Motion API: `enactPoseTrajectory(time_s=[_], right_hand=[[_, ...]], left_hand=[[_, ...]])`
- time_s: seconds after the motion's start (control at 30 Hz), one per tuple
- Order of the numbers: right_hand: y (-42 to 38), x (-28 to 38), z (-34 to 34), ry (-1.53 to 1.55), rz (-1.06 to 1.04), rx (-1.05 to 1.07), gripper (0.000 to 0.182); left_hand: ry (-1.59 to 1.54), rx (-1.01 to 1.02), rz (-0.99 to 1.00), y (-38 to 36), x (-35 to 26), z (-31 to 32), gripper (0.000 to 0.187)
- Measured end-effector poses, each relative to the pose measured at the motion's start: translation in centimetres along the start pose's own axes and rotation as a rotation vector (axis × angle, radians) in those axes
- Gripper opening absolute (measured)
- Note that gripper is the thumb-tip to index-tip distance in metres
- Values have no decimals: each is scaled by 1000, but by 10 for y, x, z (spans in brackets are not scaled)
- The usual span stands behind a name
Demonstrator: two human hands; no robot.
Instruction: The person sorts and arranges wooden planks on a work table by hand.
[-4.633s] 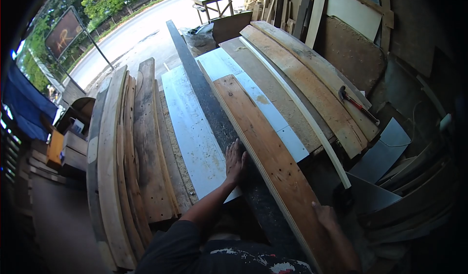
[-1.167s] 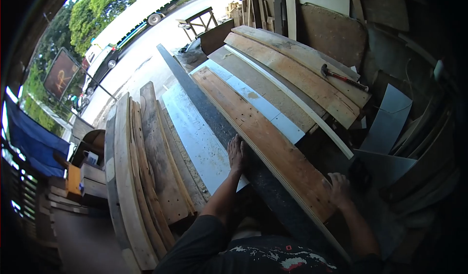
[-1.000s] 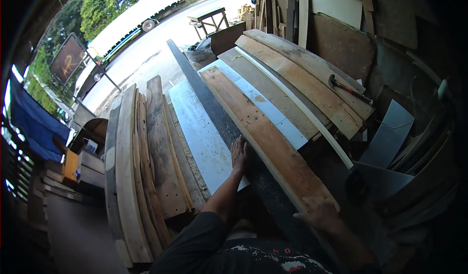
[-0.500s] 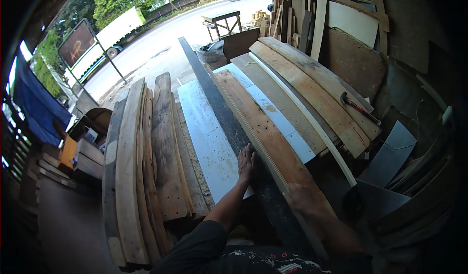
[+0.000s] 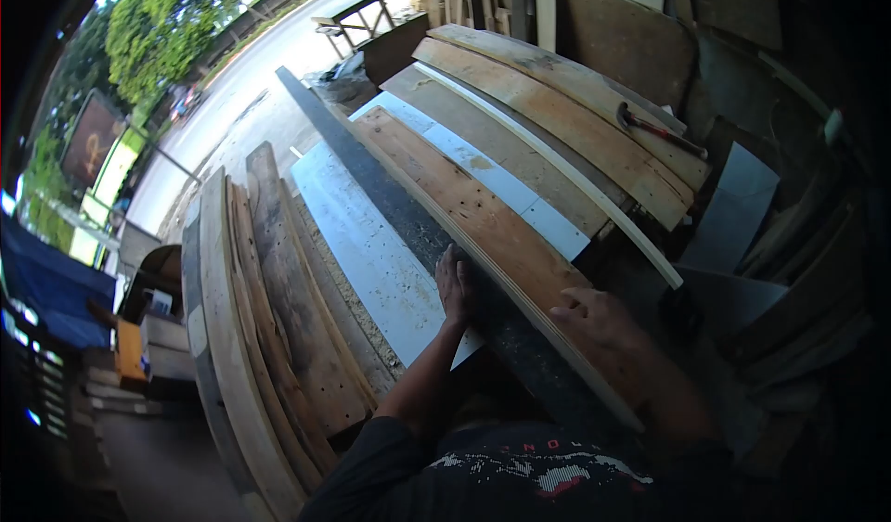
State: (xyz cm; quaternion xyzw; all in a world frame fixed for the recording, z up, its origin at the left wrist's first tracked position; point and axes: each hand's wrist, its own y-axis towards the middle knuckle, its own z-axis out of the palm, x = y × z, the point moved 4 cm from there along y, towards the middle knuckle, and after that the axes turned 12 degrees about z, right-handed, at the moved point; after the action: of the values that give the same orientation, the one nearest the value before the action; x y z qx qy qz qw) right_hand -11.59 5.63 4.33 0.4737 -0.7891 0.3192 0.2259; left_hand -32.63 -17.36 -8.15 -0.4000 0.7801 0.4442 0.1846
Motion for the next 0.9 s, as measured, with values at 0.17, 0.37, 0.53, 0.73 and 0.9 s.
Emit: enactPoseTrajectory(time_s=[0.17, 0.37, 0.53, 0.73, 0.9], right_hand=[[-63, -147, -69, -82, 568, -203, 52], [-122, -245, -28, -143, 647, -194, 42], [-109, -207, -16, 229, 833, 7, 30], [-111, -216, -9, 396, 862, 126, 30], [-112, -222, -3, 360, 850, 8, 30]], left_hand=[[-391, -237, 17, 51, -4, -28, 45], [51, 885, 426, 146, -106, 7, 47], [347, 1548, 478, 137, -81, 58, 66], [412, 1671, 293, 132, -71, 56, 84], [394, 1717, 310, 145, -86, 51, 87]])
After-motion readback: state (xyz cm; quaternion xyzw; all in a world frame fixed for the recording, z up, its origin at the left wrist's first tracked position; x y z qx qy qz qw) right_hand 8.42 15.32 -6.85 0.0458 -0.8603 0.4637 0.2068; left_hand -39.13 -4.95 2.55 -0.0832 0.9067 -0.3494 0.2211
